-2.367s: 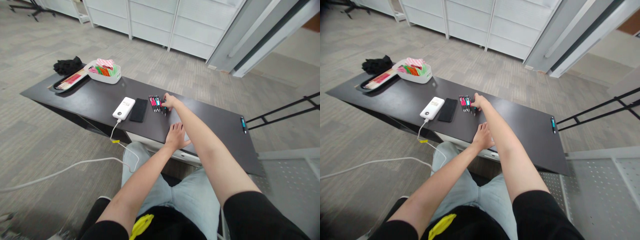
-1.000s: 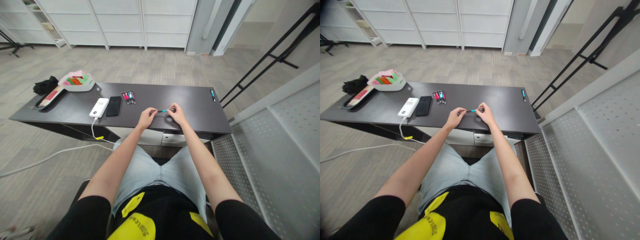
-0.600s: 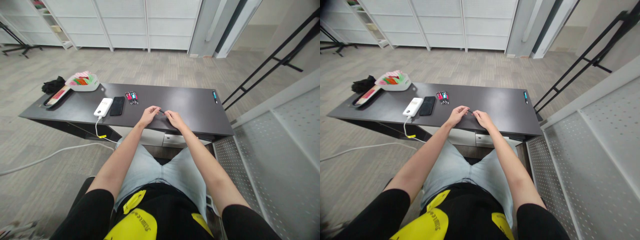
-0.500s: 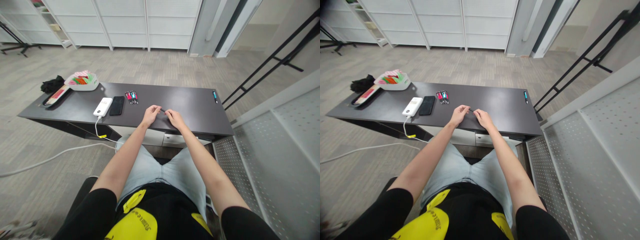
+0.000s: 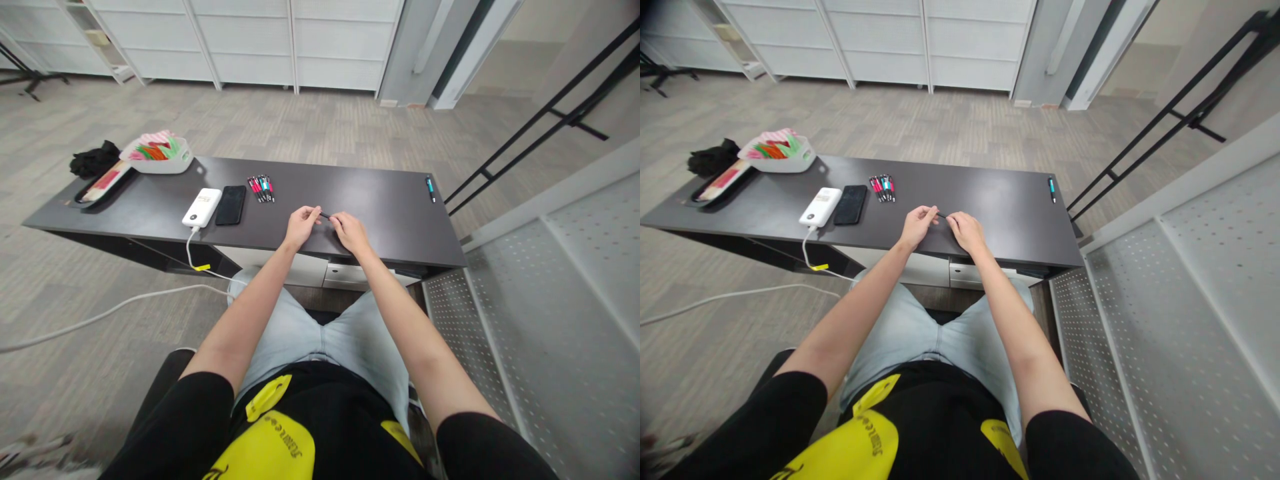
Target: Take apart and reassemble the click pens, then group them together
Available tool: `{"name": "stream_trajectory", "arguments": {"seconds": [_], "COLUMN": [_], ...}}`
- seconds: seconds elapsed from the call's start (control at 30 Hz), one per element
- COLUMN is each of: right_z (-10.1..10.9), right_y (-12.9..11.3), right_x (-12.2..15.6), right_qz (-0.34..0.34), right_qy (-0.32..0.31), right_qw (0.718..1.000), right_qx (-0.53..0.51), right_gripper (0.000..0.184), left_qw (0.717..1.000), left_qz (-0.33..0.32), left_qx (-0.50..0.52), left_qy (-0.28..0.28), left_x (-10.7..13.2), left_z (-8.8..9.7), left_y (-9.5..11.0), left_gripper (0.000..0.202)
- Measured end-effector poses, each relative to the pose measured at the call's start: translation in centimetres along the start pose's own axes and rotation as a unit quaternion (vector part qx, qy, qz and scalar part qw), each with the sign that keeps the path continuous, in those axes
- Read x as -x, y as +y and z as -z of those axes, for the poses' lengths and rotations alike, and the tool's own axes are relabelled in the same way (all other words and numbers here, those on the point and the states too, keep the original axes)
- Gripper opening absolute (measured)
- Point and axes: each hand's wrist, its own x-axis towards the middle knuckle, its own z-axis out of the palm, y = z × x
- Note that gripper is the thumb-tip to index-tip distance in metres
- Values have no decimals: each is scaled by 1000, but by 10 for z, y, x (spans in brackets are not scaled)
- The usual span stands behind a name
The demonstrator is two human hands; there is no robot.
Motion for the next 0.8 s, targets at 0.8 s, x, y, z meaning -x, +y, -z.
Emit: {"name": "stream_trajectory", "arguments": {"seconds": [0.8], "right_z": [5], "right_y": [-4], "right_x": [5], "right_qz": [-10], "right_qy": [34], "right_qw": [999], "right_qx": [-32], "right_gripper": [22], "left_qw": [998], "left_qz": [-44], "left_qx": [18], "left_qy": [43], "left_x": [-9], "left_z": [21], "left_y": [-3], "left_gripper": [15]}}
